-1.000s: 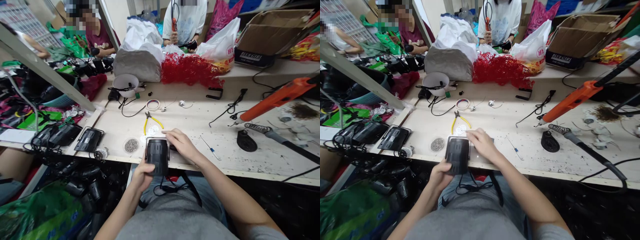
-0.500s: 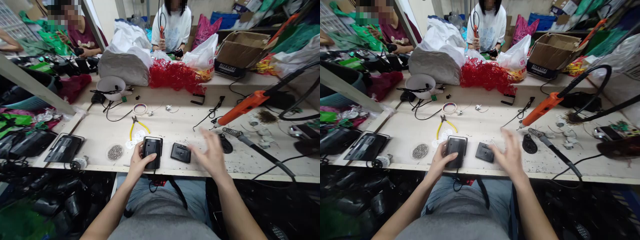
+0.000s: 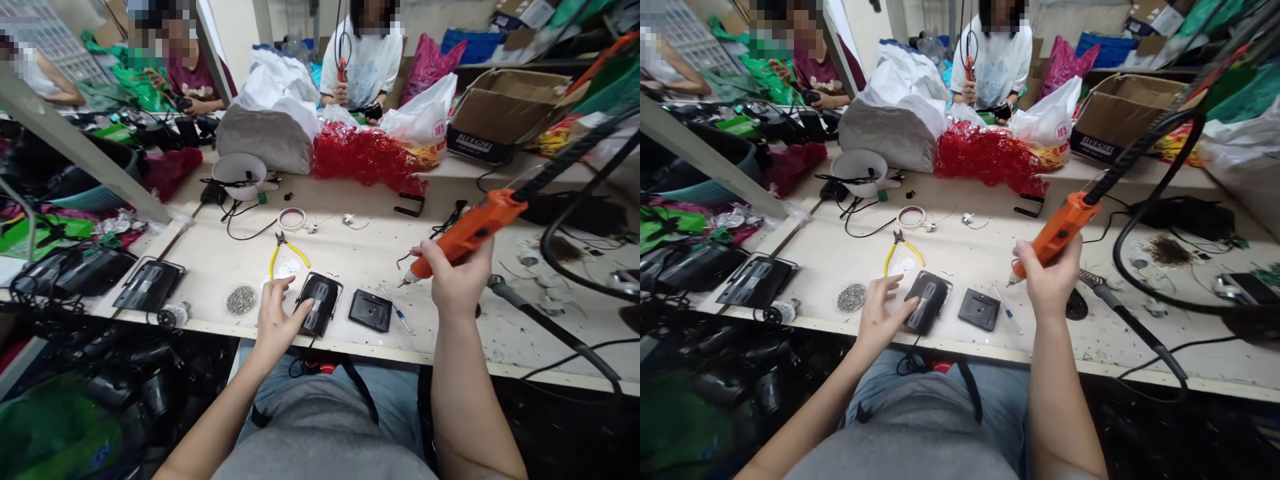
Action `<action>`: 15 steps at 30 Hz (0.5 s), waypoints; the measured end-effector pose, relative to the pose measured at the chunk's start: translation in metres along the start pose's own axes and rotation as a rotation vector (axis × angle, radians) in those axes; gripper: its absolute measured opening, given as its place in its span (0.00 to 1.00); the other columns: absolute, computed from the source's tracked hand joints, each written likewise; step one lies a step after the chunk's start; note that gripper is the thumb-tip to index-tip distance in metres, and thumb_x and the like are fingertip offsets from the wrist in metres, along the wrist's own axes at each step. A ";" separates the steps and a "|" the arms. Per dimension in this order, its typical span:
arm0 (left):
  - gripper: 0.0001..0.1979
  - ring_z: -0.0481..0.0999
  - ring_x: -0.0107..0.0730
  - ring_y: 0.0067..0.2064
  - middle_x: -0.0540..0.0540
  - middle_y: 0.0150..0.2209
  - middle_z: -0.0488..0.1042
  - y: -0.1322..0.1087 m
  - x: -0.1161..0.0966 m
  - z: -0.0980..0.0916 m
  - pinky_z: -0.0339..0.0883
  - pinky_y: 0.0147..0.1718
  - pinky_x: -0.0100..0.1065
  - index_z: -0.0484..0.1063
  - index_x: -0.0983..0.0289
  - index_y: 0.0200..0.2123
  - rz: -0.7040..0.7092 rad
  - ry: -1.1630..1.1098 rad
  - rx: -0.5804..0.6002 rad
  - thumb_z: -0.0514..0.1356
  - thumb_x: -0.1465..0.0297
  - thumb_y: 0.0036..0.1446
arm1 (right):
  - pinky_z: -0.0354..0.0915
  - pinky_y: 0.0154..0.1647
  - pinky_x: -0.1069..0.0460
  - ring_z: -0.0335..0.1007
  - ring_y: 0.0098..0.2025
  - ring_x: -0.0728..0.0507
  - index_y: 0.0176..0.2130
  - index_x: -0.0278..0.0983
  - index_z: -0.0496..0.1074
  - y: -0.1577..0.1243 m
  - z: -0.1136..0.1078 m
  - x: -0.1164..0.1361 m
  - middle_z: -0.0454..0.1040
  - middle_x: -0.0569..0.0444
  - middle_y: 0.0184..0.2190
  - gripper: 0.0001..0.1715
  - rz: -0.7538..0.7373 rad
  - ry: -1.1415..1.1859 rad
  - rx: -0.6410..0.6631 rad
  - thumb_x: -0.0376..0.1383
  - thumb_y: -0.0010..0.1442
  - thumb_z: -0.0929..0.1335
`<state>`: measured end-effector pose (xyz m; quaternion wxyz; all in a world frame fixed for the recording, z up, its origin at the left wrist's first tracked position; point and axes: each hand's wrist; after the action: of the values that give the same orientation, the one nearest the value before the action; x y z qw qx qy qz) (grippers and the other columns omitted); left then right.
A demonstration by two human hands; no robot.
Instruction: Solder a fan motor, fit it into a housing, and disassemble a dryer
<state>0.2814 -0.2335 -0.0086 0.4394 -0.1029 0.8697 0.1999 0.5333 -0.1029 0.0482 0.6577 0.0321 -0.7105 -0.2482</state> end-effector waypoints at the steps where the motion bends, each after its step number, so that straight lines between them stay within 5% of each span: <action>1: 0.23 0.73 0.46 0.55 0.60 0.51 0.70 -0.001 -0.004 0.000 0.72 0.53 0.48 0.70 0.60 0.55 0.045 0.045 0.004 0.64 0.58 0.58 | 0.70 0.46 0.42 0.74 0.34 0.42 0.55 0.42 0.66 -0.009 0.006 0.007 0.73 0.57 0.34 0.35 -0.010 0.076 0.065 0.46 0.52 0.77; 4: 0.29 0.70 0.51 0.60 0.62 0.56 0.68 -0.002 -0.017 0.004 0.68 0.58 0.52 0.68 0.61 0.57 0.089 0.147 0.108 0.67 0.57 0.55 | 0.71 0.41 0.44 0.73 0.33 0.43 0.56 0.43 0.69 -0.027 0.022 0.025 0.74 0.57 0.32 0.37 -0.019 0.254 0.238 0.55 0.53 0.75; 8: 0.32 0.71 0.50 0.59 0.61 0.58 0.70 0.003 -0.024 0.011 0.67 0.59 0.51 0.67 0.60 0.59 0.033 0.122 0.299 0.68 0.64 0.51 | 0.71 0.33 0.45 0.71 0.31 0.42 0.57 0.43 0.69 -0.044 0.041 0.040 0.73 0.55 0.30 0.51 0.137 0.406 0.422 0.75 0.53 0.58; 12: 0.33 0.70 0.52 0.62 0.61 0.61 0.71 0.005 -0.023 0.009 0.62 0.63 0.52 0.68 0.61 0.60 0.079 0.107 0.390 0.63 0.73 0.48 | 0.65 0.24 0.47 0.64 0.22 0.43 0.52 0.41 0.72 -0.065 0.050 0.048 0.68 0.55 0.23 0.51 0.234 0.434 0.392 0.74 0.54 0.55; 15: 0.32 0.68 0.54 0.63 0.62 0.63 0.70 0.004 -0.024 0.010 0.60 0.63 0.54 0.67 0.61 0.61 0.118 0.172 0.387 0.65 0.71 0.51 | 0.62 0.22 0.47 0.62 0.20 0.42 0.47 0.43 0.73 -0.076 0.050 0.047 0.65 0.54 0.21 0.52 0.226 0.382 0.390 0.77 0.49 0.53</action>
<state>0.3014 -0.2255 0.0069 0.3626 0.0177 0.9307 0.0452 0.4584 -0.1717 0.0606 0.7843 0.1246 -0.6073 -0.0214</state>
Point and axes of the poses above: each hand's wrist, its own y-axis towards the middle knuckle, its own z-axis out of the palm, x = y × z
